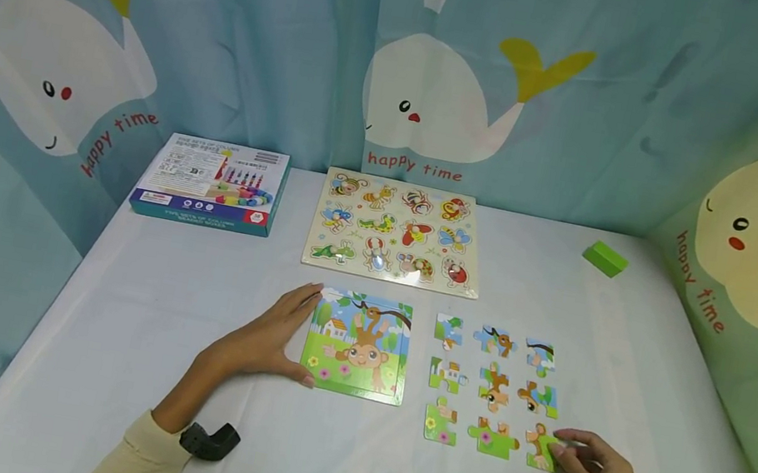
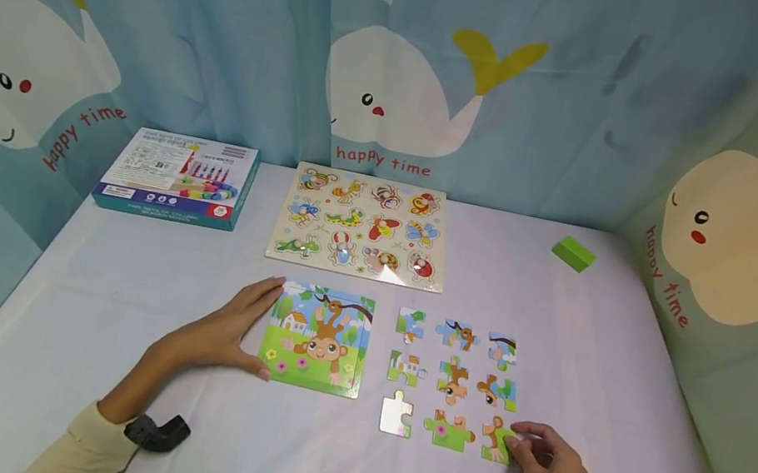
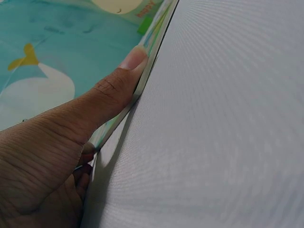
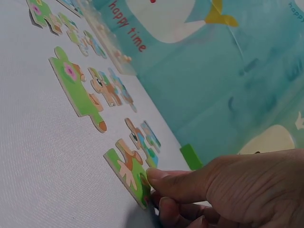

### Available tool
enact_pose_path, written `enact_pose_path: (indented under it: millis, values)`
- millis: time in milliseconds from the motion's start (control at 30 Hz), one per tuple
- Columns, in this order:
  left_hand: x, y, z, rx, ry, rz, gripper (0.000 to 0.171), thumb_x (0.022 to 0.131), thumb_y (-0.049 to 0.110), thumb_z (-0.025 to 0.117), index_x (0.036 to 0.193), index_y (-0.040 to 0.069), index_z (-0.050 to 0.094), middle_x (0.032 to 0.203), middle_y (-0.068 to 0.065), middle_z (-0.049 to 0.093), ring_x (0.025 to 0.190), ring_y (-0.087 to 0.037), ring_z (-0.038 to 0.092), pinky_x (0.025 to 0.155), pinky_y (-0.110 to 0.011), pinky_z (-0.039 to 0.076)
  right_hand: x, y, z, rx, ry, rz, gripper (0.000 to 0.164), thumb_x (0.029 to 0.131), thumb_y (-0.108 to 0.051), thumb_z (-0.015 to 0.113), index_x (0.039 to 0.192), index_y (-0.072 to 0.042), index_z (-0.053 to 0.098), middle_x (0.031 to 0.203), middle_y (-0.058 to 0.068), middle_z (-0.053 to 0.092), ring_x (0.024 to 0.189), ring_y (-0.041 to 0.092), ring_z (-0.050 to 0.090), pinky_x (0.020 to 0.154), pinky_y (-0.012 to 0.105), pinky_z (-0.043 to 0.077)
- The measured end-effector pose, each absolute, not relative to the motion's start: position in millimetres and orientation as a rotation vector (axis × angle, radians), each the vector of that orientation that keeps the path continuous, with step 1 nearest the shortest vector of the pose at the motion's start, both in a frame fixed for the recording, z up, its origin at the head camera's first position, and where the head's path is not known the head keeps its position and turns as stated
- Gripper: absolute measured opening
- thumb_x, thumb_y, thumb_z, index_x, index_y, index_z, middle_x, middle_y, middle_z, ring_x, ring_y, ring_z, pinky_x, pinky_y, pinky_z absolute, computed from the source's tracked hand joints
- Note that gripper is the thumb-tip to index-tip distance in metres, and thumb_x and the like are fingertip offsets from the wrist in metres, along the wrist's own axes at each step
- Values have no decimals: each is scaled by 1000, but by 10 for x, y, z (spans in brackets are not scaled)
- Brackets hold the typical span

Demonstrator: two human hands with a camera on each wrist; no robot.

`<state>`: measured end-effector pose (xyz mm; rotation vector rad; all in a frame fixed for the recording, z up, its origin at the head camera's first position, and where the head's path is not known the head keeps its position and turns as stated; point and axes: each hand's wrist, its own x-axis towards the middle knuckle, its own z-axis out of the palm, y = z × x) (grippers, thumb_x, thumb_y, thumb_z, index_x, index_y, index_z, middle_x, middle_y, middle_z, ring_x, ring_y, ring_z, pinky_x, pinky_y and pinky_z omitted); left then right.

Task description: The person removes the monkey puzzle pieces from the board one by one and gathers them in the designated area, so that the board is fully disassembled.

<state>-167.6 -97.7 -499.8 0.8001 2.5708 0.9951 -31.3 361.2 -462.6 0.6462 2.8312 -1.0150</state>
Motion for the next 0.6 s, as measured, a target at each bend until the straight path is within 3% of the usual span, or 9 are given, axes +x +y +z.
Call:
enact_pose_path:
  millis: [267,500,600]
  values:
    - [-1693,-986,-5010,806,2576,995,132,61,57,87,156,2,13,165,-11,4,152,-31,5,119,-49,22,-366,3611,-4621,686,2832,-974,31,92,-27,68,111,-3,67,83,3,66,62,2,57,55,22,44]
    - [-1689,-957,-5024,846,2541,996,132,61,57,87,155,0,13,165,-10,4,152,-29,5,119,-48,22,-445,3612,-4541,776,2888,-865,41,99,-38,56,113,0,65,81,8,69,61,8,56,52,25,41]
    - [-1676,-947,-5001,833,2531,989,132,62,57,86,155,0,12,165,-11,5,152,-29,7,119,-48,23,-555,3543,-4467,648,3029,-836,44,101,-39,52,116,1,64,81,11,69,62,11,55,51,26,40]
